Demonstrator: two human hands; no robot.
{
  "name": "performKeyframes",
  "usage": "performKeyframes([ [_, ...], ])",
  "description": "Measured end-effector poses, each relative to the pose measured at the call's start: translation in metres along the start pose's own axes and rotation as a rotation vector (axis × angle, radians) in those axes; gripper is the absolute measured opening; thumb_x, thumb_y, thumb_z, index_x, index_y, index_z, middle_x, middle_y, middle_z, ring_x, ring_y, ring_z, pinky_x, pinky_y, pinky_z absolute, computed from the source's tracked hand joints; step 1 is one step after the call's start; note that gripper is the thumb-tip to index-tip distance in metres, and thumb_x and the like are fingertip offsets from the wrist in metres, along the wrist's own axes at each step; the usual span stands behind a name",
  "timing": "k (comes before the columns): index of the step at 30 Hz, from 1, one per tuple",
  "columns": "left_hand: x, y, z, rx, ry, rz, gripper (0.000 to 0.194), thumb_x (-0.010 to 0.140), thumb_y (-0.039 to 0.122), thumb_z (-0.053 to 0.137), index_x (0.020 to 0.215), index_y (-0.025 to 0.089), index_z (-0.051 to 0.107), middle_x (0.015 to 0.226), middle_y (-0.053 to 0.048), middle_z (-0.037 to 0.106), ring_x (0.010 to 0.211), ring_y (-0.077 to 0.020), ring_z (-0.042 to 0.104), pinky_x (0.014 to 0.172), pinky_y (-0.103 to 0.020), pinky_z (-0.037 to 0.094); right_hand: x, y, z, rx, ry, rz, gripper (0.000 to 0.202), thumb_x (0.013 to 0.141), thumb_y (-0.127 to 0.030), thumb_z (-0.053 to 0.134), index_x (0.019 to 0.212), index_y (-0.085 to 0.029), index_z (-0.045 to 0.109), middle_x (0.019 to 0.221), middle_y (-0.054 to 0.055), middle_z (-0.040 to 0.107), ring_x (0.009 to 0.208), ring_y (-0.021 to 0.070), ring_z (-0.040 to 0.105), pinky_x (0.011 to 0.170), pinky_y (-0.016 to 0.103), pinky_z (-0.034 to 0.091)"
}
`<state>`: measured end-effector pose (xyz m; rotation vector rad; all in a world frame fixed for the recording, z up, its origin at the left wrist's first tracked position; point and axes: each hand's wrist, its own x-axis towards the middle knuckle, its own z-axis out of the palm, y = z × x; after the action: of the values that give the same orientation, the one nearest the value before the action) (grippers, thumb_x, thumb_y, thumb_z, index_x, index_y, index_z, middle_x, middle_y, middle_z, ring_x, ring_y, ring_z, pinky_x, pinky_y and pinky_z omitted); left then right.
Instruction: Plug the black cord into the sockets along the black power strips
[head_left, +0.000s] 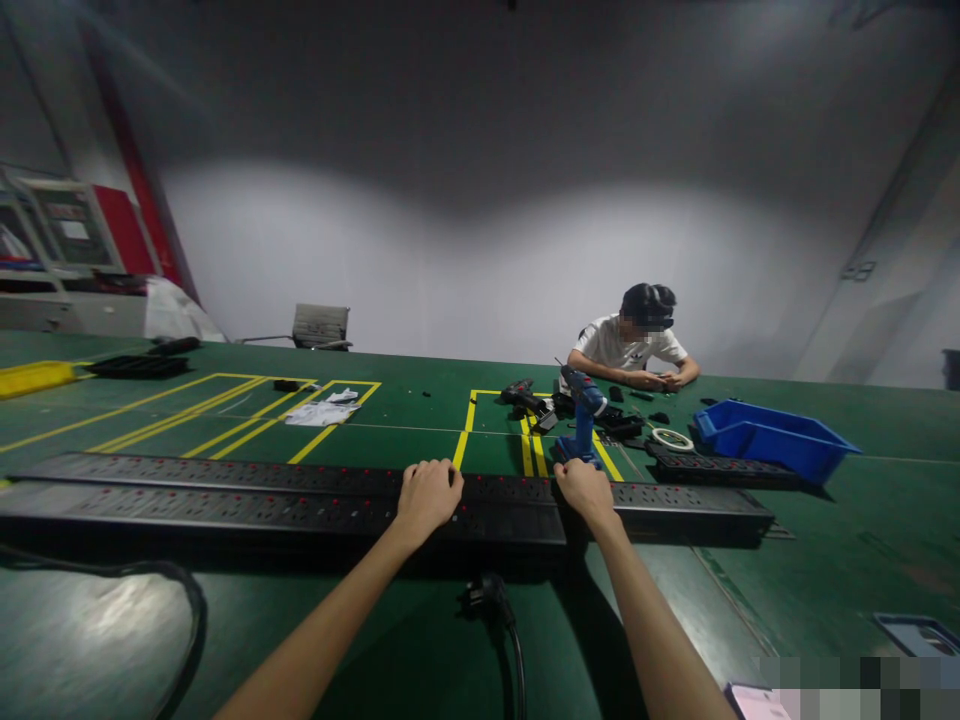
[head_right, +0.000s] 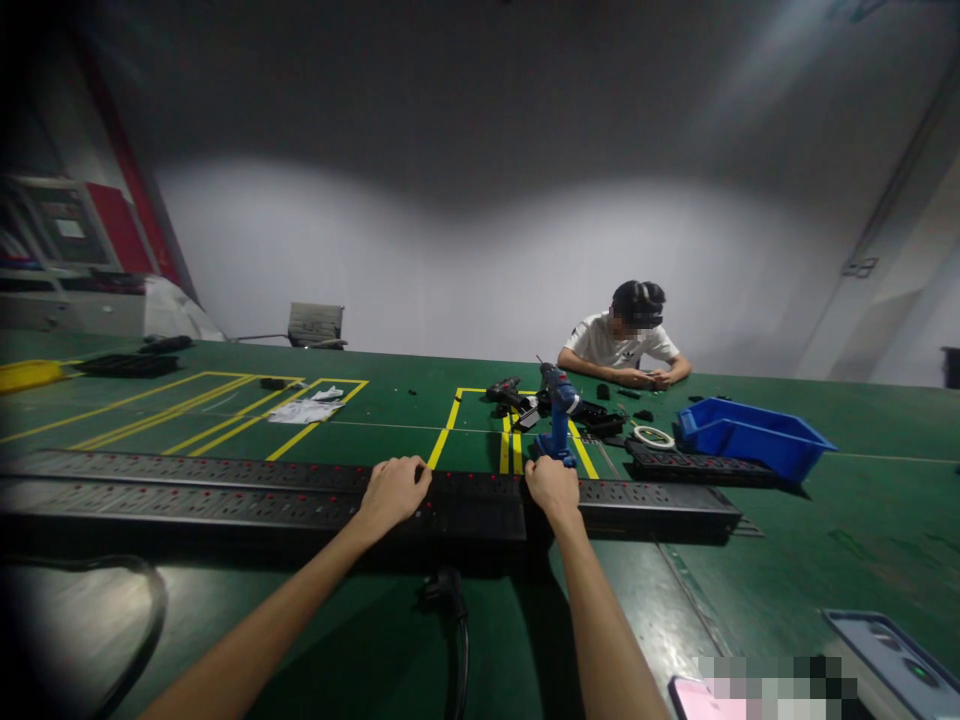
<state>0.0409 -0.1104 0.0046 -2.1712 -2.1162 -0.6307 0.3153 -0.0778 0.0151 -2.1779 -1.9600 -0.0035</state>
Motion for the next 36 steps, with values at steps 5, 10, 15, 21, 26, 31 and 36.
performKeyframes([
  [5, -0.001, -0.001, 0.003, 0.024, 0.027, -0.032, 0.032, 0.089, 0.038, 0.040, 0.091, 0.020, 0.067, 0.093, -0.011, 0.068, 0.100, -0.0260, 0.058, 0.099, -0.044, 0.031, -0.002, -0.006, 0.000, -0.010, -0.012, 0.005, 0.052, 0.093, -0.043, 0.029, 0.100, -0.010, 0.069, 0.101, 0.023, 0.067, 0.097, 0.0308, 0.064, 0.084, 0.038, 0.042],
  [10, -0.002, -0.002, 0.006, 0.040, 0.049, -0.069, 0.033, 0.089, 0.037, 0.038, 0.091, 0.019, 0.066, 0.095, -0.012, 0.067, 0.102, -0.0277, 0.056, 0.103, -0.050, 0.025, -0.004, -0.011, -0.001, -0.002, -0.010, -0.006, 0.056, 0.094, -0.047, 0.027, 0.100, -0.010, 0.068, 0.101, 0.022, 0.068, 0.098, 0.0296, 0.064, 0.084, 0.035, 0.042],
  [15, -0.002, -0.001, 0.005, 0.041, 0.024, -0.085, 0.032, 0.089, 0.036, 0.038, 0.093, 0.018, 0.065, 0.097, -0.013, 0.066, 0.104, -0.0287, 0.054, 0.103, -0.054, 0.022, -0.002, -0.012, 0.003, 0.021, 0.017, -0.021, 0.053, 0.094, -0.045, 0.028, 0.099, -0.010, 0.068, 0.099, 0.022, 0.068, 0.097, 0.0304, 0.064, 0.085, 0.038, 0.042],
  [21, -0.003, -0.001, 0.005, 0.049, 0.035, -0.086, 0.032, 0.089, 0.034, 0.037, 0.095, 0.017, 0.064, 0.100, -0.014, 0.065, 0.104, -0.0296, 0.054, 0.104, -0.060, 0.018, -0.001, -0.014, 0.006, 0.010, 0.045, -0.031, 0.048, 0.092, -0.038, 0.030, 0.096, -0.010, 0.069, 0.094, 0.020, 0.069, 0.094, 0.0303, 0.065, 0.085, 0.039, 0.042],
  [26, -0.002, -0.002, 0.006, 0.057, 0.026, -0.089, 0.032, 0.089, 0.033, 0.036, 0.094, 0.016, 0.063, 0.100, -0.015, 0.065, 0.105, -0.0306, 0.054, 0.104, -0.063, 0.017, -0.001, -0.016, 0.008, -0.001, 0.074, -0.053, 0.046, 0.092, -0.036, 0.030, 0.094, -0.010, 0.069, 0.090, 0.020, 0.069, 0.091, 0.0307, 0.065, 0.083, 0.040, 0.042],
  [31, -0.001, -0.002, 0.008, 0.071, 0.021, -0.105, 0.032, 0.089, 0.032, 0.036, 0.095, 0.016, 0.063, 0.102, -0.015, 0.065, 0.105, -0.0313, 0.054, 0.103, -0.066, 0.017, -0.001, -0.017, 0.009, 0.000, 0.069, -0.058, 0.045, 0.092, -0.034, 0.031, 0.095, -0.009, 0.069, 0.092, 0.021, 0.069, 0.093, 0.0305, 0.065, 0.084, 0.040, 0.042],
  [36, -0.001, -0.002, 0.009, 0.082, 0.000, -0.103, 0.032, 0.089, 0.029, 0.035, 0.098, 0.020, 0.065, 0.104, -0.012, 0.065, 0.106, -0.0311, 0.053, 0.101, -0.070, 0.014, -0.001, -0.019, 0.013, -0.013, 0.110, -0.037, 0.043, 0.092, -0.033, 0.033, 0.095, -0.009, 0.069, 0.090, 0.021, 0.069, 0.091, 0.0301, 0.066, 0.084, 0.040, 0.042],
])
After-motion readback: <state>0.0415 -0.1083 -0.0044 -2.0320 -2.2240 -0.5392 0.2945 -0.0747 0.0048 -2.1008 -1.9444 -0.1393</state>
